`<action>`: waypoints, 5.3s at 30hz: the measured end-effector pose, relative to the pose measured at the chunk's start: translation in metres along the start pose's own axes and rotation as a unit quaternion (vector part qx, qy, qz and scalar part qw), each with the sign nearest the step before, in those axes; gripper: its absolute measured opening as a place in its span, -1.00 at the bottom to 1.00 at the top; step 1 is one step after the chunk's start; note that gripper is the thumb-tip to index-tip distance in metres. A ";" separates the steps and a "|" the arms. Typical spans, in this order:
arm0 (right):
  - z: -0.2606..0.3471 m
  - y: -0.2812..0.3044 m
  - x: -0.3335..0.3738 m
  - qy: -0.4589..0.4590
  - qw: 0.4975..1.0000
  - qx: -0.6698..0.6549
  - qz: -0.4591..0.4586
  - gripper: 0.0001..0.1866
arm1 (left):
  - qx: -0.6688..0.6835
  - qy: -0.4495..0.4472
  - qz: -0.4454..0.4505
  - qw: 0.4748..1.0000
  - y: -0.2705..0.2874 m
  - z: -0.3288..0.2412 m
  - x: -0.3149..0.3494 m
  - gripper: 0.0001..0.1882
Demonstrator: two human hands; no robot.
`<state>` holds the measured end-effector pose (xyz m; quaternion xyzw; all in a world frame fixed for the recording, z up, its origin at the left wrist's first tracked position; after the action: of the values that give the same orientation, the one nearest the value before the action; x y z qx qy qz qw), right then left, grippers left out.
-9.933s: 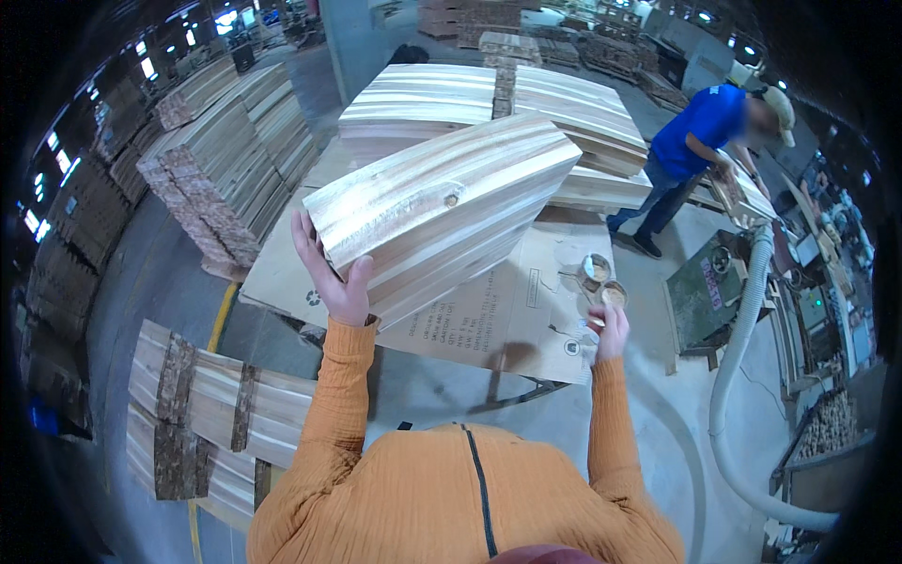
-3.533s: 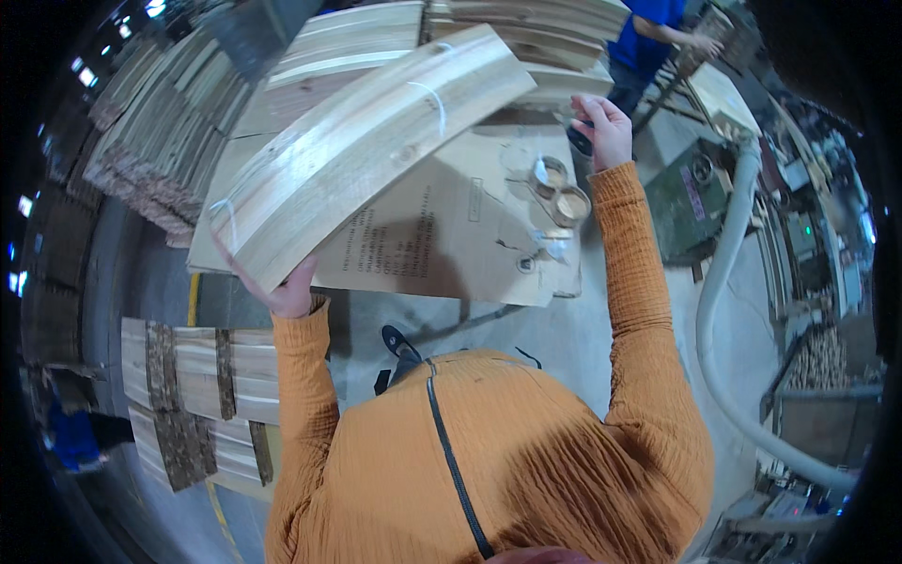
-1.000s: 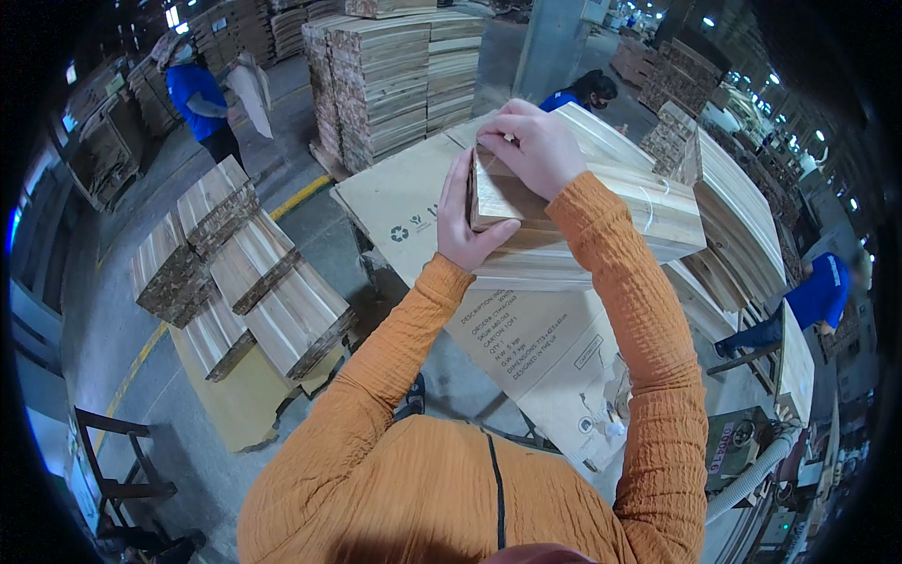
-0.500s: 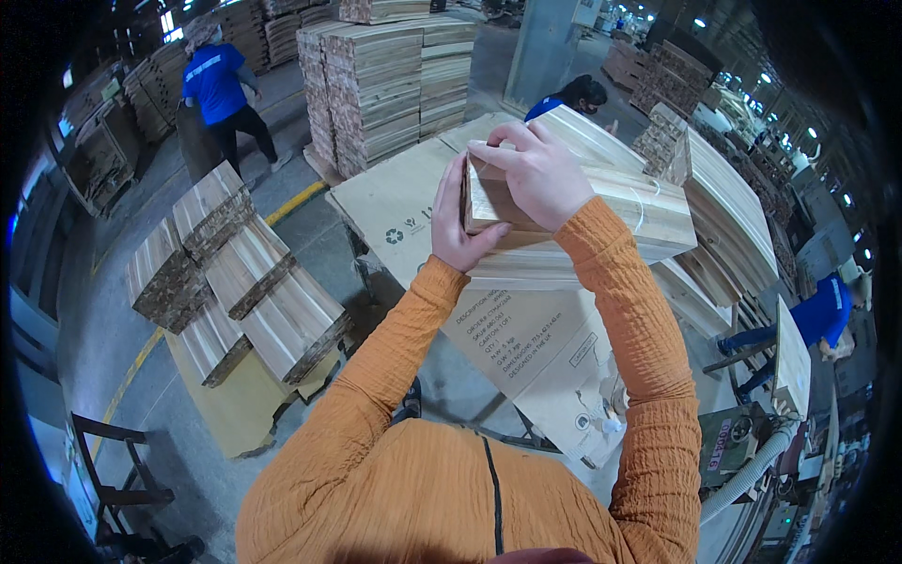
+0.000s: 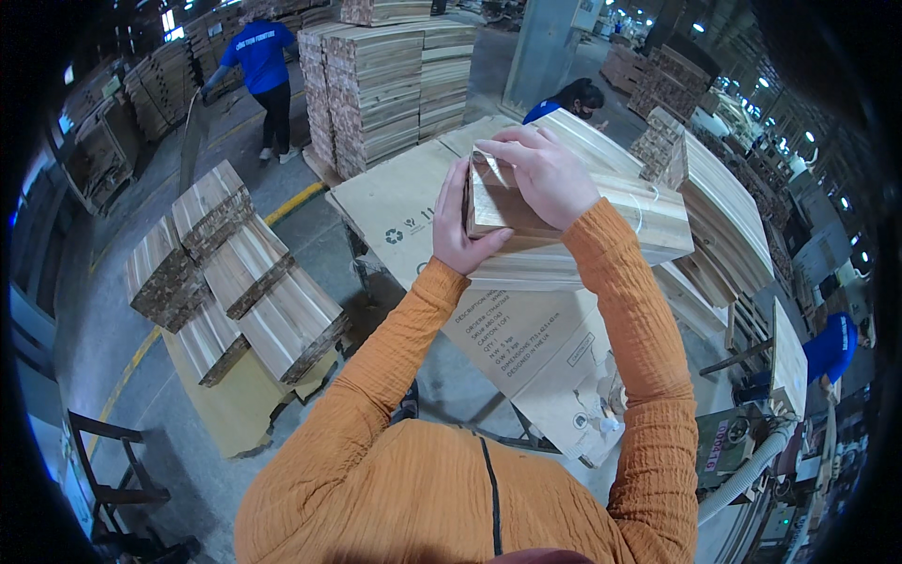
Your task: The person picks up wooden planks from a stack, applies a white substance from a small bottle into grooves and holes on the plank, and places the plank back on the stack. The process is repeated for several planks.
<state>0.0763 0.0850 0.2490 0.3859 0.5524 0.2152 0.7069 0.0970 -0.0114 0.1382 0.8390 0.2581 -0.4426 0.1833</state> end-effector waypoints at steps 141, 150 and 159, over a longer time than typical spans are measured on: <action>-0.026 0.171 0.440 -0.383 0.755 -0.054 -0.530 -0.64 | 0.092 -0.004 0.005 0.996 -0.009 0.012 0.015 -0.21; 0.038 0.009 0.624 -0.642 0.653 -0.133 -0.378 -0.54 | 0.136 0.025 -0.053 0.989 -0.015 0.014 0.009 -0.47; 0.029 -0.033 0.580 -0.675 0.686 0.047 -0.266 -0.62 | 0.122 0.068 -0.015 0.990 -0.007 0.043 0.017 -0.29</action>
<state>0.2715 0.4797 -0.1303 0.2964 0.0142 -0.3268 0.8973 0.0734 -0.0245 0.0997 0.8791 0.2269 -0.4156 0.0551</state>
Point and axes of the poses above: each hand's wrist, its own x-axis away from the middle knuckle, its own y-axis out of the back of the hand, z = x × y, the point moved 7 cm from there along -x, towards the middle knuckle, and after that the axes turned 12 degrees about -x, right-handed, at the moved point
